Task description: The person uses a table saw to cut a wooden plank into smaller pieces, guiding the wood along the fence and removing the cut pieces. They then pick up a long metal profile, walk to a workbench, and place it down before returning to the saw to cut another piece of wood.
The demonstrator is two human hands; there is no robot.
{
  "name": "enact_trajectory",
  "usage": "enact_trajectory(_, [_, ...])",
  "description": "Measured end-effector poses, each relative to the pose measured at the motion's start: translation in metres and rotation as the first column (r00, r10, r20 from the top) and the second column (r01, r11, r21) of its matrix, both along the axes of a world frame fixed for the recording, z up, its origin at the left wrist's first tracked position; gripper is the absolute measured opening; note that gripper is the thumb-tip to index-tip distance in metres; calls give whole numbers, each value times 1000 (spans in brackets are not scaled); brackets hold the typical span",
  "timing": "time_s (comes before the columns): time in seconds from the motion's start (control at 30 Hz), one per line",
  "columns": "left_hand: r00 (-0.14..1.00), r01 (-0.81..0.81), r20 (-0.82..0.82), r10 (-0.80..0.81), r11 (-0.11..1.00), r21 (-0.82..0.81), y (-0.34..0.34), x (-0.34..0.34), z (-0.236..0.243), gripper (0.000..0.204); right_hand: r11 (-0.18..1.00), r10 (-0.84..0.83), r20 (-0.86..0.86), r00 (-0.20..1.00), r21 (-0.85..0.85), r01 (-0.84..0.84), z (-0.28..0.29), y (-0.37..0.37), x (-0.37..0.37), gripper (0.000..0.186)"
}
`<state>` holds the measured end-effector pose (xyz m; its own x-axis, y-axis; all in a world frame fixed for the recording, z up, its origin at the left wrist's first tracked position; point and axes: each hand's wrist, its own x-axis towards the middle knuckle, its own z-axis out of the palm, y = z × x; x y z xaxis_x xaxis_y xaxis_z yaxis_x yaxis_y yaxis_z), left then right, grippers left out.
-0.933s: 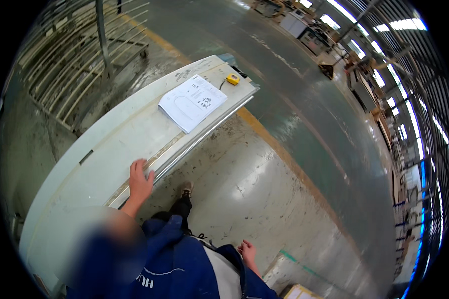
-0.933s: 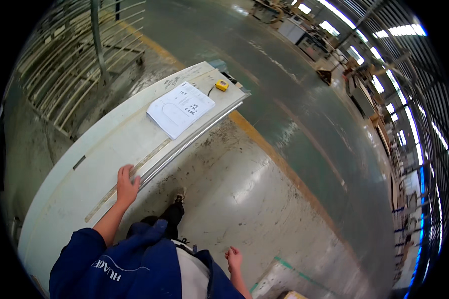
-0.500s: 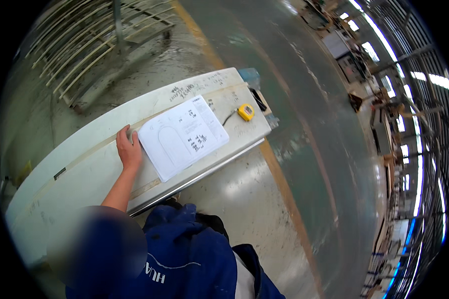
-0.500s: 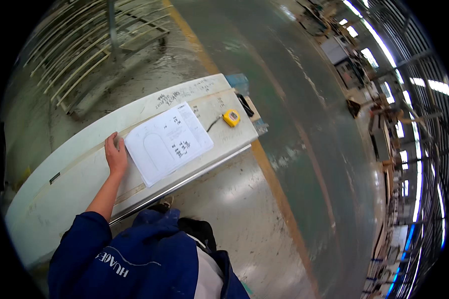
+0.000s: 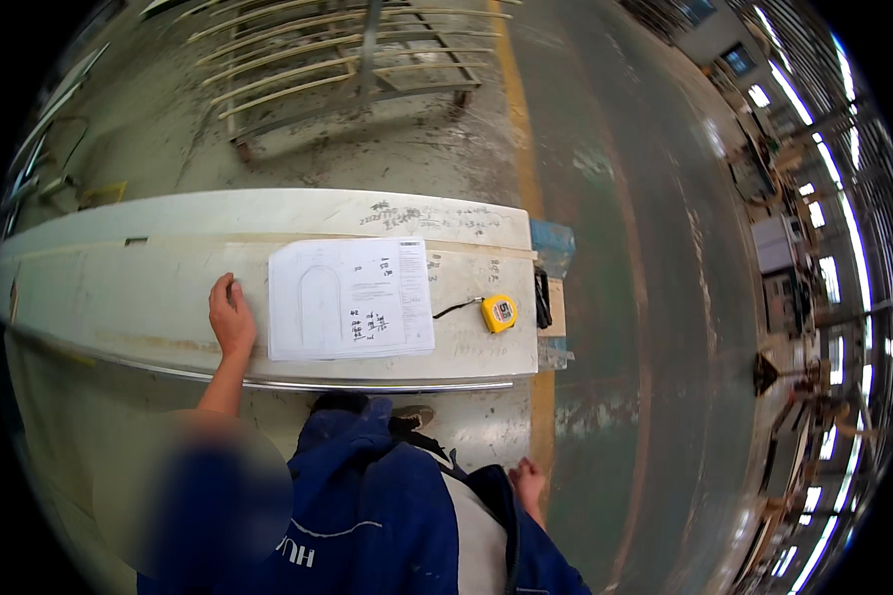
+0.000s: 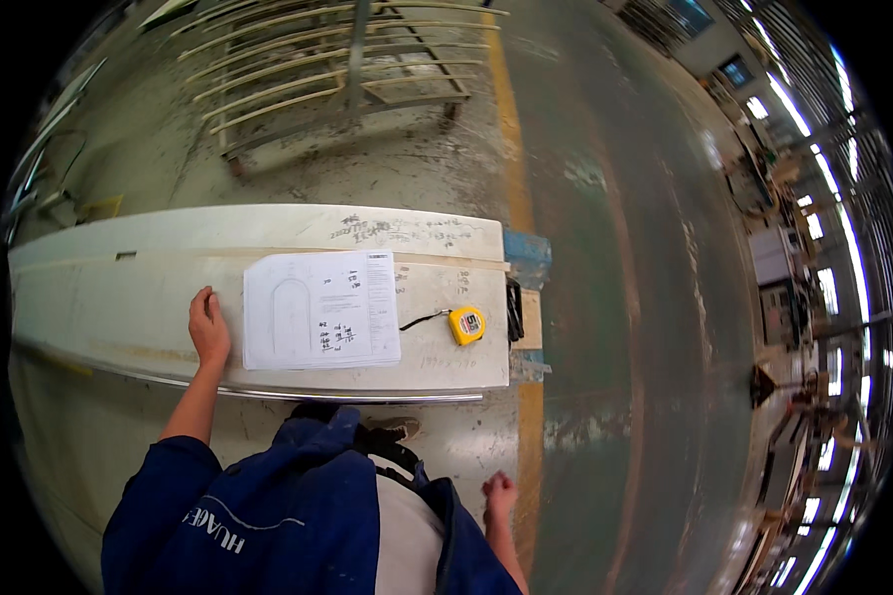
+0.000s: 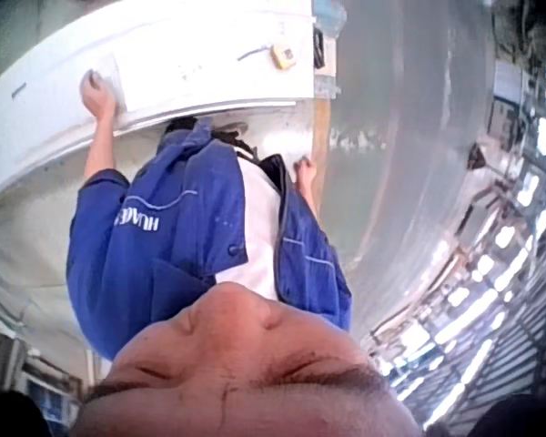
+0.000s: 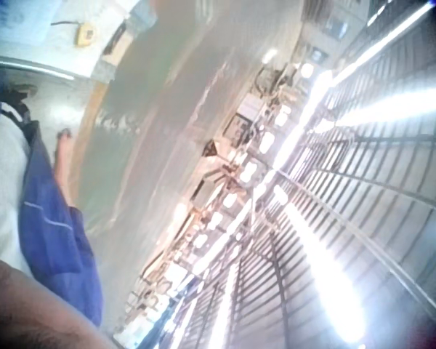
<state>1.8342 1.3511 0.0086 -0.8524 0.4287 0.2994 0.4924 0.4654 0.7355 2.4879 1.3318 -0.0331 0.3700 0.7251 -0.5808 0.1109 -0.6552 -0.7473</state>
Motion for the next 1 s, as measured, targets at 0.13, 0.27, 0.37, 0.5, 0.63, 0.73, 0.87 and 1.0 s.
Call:
enact_trajectory(0.13, [976,-179,-147,161,977,-114,-61,-9,-20,29,937,19,227,974,336,-97,-4,122,3,32])
enact_trajectory(0.27, [916,-376,-249,314,888,-265,-90,-6,-9,33,836,83,441,894,457,-303,38,206,-104,47])
enact_trajectory(0.37, [891,-412,-295,345,888,-207,-86,-6,-18,33,852,201,567,799,301,-428,47,227,-156,58])
enact_trajectory(0.5, [896,-421,-256,364,880,-221,-74,-3,-18,33,847,204,767,609,174,-502,25,228,-178,70])
enact_trajectory(0.63, [900,-409,-273,341,876,-254,-74,2,-9,34,869,236,851,469,31,-494,31,222,-183,69])
enact_trajectory(0.73, [901,-407,-265,343,879,-246,-73,-7,-10,35,910,255,852,458,-51,-412,45,220,-202,71])
enact_trajectory(0.87, [899,-422,-236,368,872,-250,-72,-7,-2,36,882,242,872,426,-16,-470,36,219,-195,70])
enact_trajectory(1.0, [893,-440,-218,393,864,-245,-62,-9,11,35,833,183,888,423,88,-547,-4,223,-167,69])
